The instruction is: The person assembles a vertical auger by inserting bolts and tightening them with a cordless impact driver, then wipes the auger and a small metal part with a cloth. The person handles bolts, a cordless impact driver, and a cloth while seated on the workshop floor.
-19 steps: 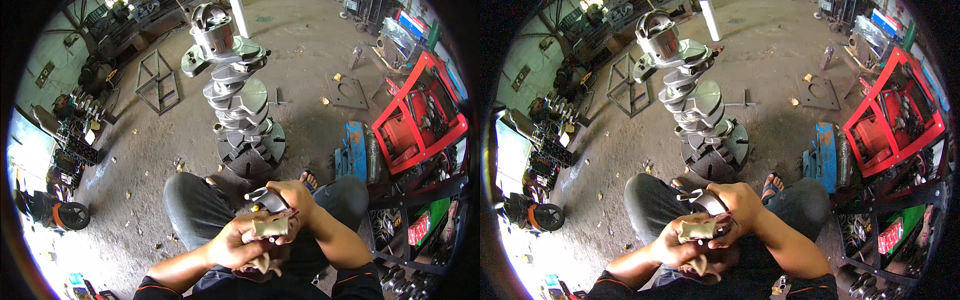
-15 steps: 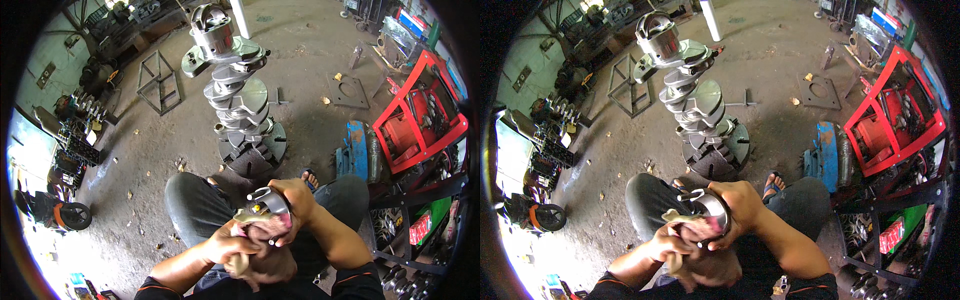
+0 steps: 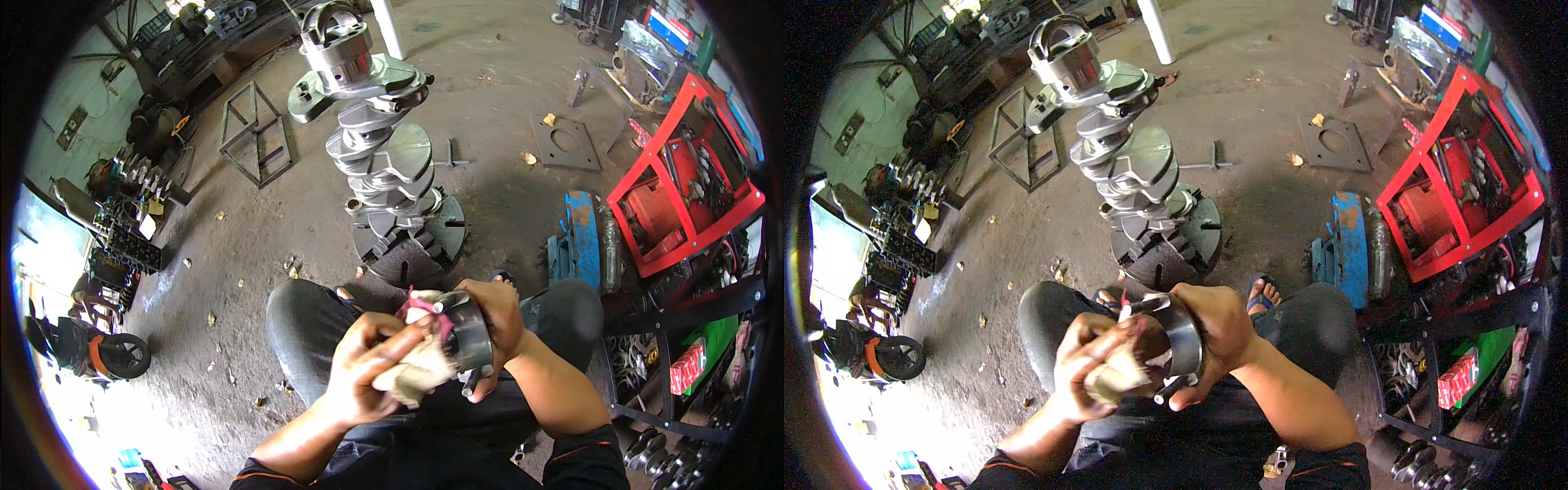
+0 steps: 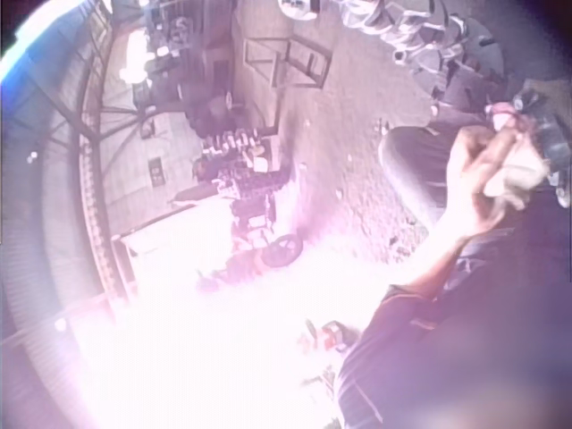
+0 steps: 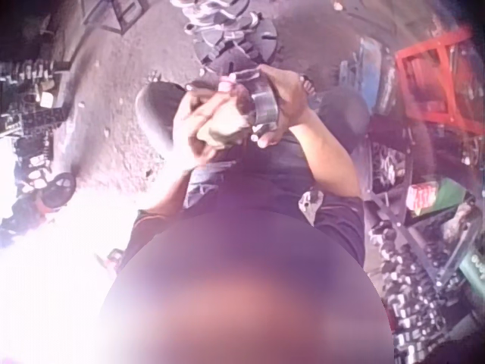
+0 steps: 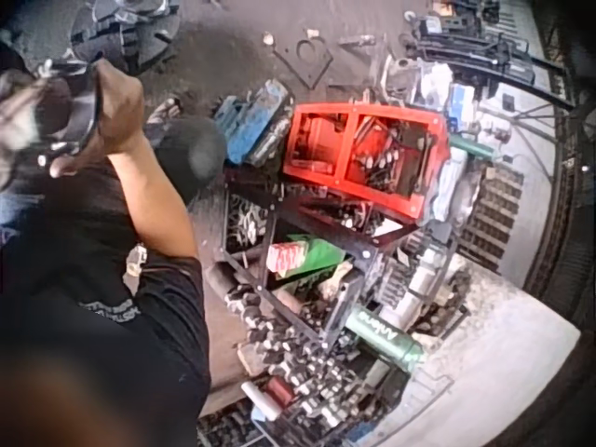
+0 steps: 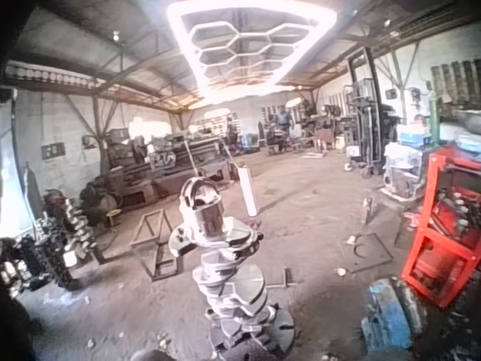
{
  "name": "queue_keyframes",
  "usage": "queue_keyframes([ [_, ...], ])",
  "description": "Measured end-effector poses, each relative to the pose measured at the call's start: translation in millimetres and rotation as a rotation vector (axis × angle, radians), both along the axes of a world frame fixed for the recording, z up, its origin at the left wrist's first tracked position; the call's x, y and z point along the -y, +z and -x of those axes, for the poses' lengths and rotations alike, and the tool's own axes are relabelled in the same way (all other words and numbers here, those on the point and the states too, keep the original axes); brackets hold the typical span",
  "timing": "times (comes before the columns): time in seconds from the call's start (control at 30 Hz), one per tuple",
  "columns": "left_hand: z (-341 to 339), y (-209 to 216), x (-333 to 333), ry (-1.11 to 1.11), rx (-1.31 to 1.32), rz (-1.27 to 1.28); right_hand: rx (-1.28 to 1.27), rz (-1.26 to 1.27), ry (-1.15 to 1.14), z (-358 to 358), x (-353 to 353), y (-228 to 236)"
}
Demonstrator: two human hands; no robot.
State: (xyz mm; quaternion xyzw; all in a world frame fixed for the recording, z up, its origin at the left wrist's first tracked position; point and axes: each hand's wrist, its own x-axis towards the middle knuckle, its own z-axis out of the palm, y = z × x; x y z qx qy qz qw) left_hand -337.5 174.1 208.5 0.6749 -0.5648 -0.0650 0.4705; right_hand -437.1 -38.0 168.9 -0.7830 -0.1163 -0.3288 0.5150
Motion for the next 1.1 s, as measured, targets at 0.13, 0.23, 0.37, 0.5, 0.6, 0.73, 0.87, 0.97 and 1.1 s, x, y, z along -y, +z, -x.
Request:
queue_keyframes([
  [0.13, 10, -5, 22, -0.112, 0.209, -0.128, -0.041, -0.016, -0.018, 1, 0, -2],
  [0.23, 18, -1, 20, -0.29, -0.262, -0.16, -0.055, 0.088, -0.062, 2, 5, -4],
  [0.37, 12, 8, 4, -0.364, -1.183, -0.342, -0.075, 0.07, -0.035, 3, 6, -3],
  [0.5, -4, 7, -3, -0.349, -1.033, -0.037, -0.065, -0.216, -0.167, -4, -2, -2],
  [0.6, -12, 8, 0, -0.111, -0.49, 0.001, -0.13, -0.337, -0.254, -5, -5, 0],
  [0.73, -7, 17, 10, 0.108, 0.014, -0.047, -0.129, -0.339, -0.282, -8, -11, 0],
  [0.87, 16, 23, 25, 0.028, 0.243, -0.176, -0.191, -0.357, -0.302, -9, -12, -1],
  [0.97, 25, 27, 24, 0.03, 0.257, -0.219, -0.234, -0.412, -0.356, -7, -9, -4],
  [1.1, 13, 37, 6, -0.016, 0.277, -0.269, -0.2, -0.219, -0.441, -5, -5, -5],
])
